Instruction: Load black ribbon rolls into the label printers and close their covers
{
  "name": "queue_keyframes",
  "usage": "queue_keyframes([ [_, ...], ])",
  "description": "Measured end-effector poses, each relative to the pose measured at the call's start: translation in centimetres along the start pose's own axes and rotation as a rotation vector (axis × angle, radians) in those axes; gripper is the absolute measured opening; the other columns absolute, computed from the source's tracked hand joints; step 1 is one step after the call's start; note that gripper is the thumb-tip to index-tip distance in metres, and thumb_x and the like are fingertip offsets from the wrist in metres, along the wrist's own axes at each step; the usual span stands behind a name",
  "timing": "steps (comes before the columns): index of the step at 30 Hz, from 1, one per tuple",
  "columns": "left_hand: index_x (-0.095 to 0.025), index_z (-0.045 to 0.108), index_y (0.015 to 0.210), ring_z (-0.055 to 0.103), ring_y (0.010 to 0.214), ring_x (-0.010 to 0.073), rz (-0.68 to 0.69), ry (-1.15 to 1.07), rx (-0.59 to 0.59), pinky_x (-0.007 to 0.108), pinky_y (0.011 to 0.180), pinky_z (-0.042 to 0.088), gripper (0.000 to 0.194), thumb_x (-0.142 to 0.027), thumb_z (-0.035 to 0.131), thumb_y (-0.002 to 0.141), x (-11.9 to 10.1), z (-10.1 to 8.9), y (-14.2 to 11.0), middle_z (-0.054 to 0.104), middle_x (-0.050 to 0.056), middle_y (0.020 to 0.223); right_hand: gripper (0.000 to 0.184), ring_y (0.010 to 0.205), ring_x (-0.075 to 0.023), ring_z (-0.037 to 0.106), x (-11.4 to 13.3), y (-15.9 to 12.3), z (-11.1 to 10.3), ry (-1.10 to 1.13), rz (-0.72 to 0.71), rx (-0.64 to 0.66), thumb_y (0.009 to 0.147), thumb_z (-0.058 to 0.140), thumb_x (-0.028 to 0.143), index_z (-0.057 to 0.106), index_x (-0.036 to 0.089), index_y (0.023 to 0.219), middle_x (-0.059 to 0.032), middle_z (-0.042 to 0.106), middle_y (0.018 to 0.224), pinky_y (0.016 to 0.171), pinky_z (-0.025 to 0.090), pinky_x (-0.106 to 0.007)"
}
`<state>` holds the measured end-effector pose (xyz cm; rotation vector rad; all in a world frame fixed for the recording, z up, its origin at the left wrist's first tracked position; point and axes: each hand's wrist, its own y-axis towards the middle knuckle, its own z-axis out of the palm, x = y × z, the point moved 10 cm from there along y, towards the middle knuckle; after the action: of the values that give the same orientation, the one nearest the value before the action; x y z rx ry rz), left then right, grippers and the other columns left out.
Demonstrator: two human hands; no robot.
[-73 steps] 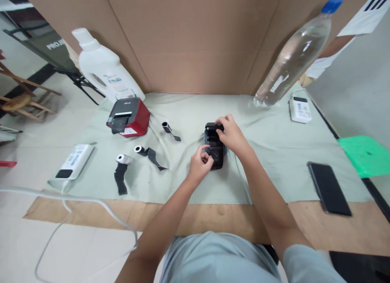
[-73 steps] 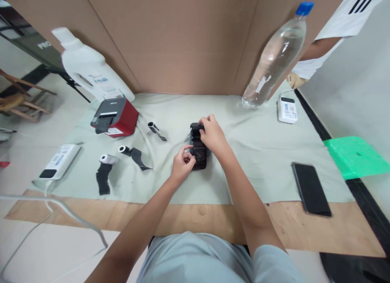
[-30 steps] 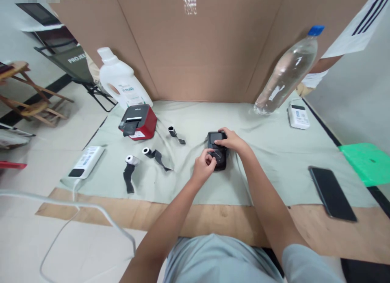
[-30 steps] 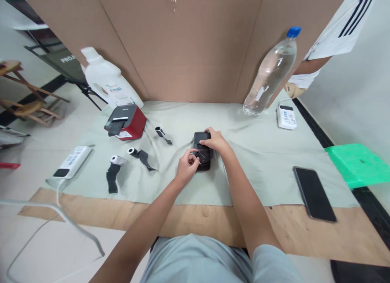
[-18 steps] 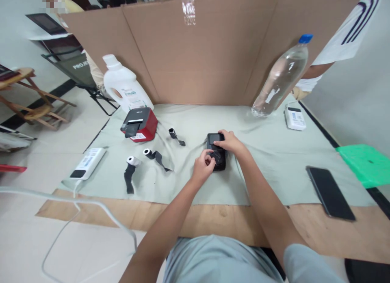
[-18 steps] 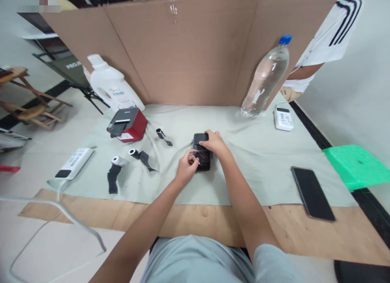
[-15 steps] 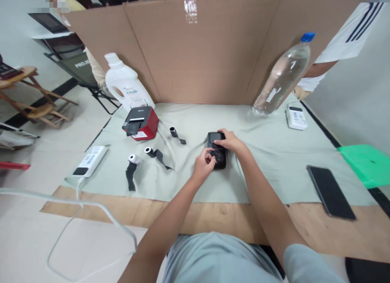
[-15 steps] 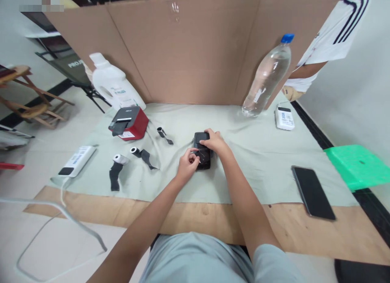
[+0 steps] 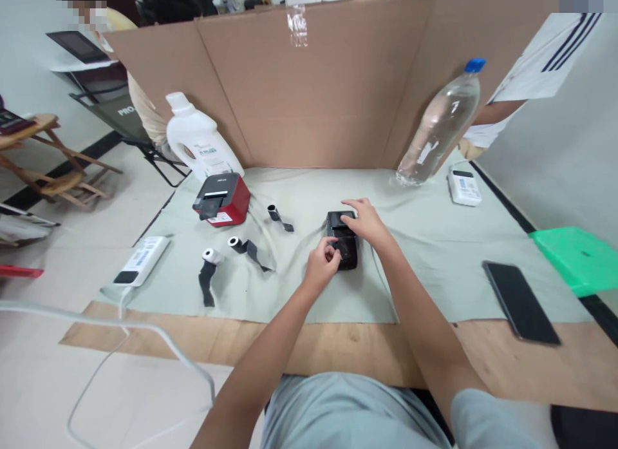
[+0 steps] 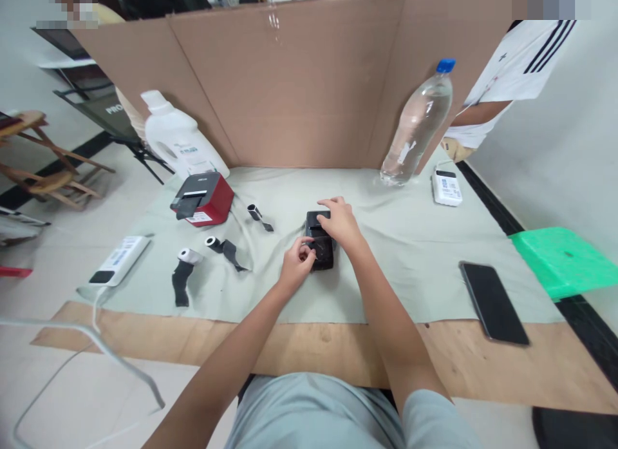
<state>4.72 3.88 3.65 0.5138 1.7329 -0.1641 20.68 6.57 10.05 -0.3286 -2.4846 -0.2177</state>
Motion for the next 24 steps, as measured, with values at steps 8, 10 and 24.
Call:
queue_keyframes([
  [8, -0.02, 0.058, 0.111, 0.049, 0.055, 0.0106, -0.026, -0.018, 0.023, 0.023, 0.061, 0.038, 0.024, -0.024, 0.059, 0.086, 0.1, 0.3, 0.0, 0.051, -0.008, 0.063, 0.059, 0.115, -0.0281, 0.062, -1.3, 1.6, 3.4, -0.101, 0.128, 0.311, 0.089, 0.066, 0.026, 0.054, 0.025, 0.147, -0.0175, 0.054, 0.143, 0.1, 0.049, -0.041],
  [10, -0.02, 0.058, 0.111, 0.048, 0.055, 0.0106, -0.026, -0.018, 0.017, 0.023, 0.06, 0.038, 0.025, -0.024, 0.059, 0.086, 0.2, 0.2, 0.0, 0.051, -0.008, 0.063, 0.058, 0.105, -0.0243, 0.065, -1.7, 2.0, 4.0, -0.05, 0.142, 0.388, 0.089, 0.067, 0.028, 0.054, 0.025, 0.146, -0.0156, 0.06, 0.138, 0.093, 0.051, -0.036],
  [24, -0.022, 0.046, 0.083, 0.045, 0.053, 0.0099, 0.043, 0.057, -0.035, 0.023, 0.056, 0.035, 0.012, -0.026, 0.058, 0.086, 0.3, -0.4, -0.1, 0.047, -0.007, 0.063, 0.098, 0.122, -0.0431, 0.06, 1.6, -1.5, 4.3, -0.233, 0.298, 0.141, 0.071, 0.078, 0.047, 0.032, 0.019, 0.153, -0.0243, 0.041, 0.144, 0.096, 0.051, -0.05],
])
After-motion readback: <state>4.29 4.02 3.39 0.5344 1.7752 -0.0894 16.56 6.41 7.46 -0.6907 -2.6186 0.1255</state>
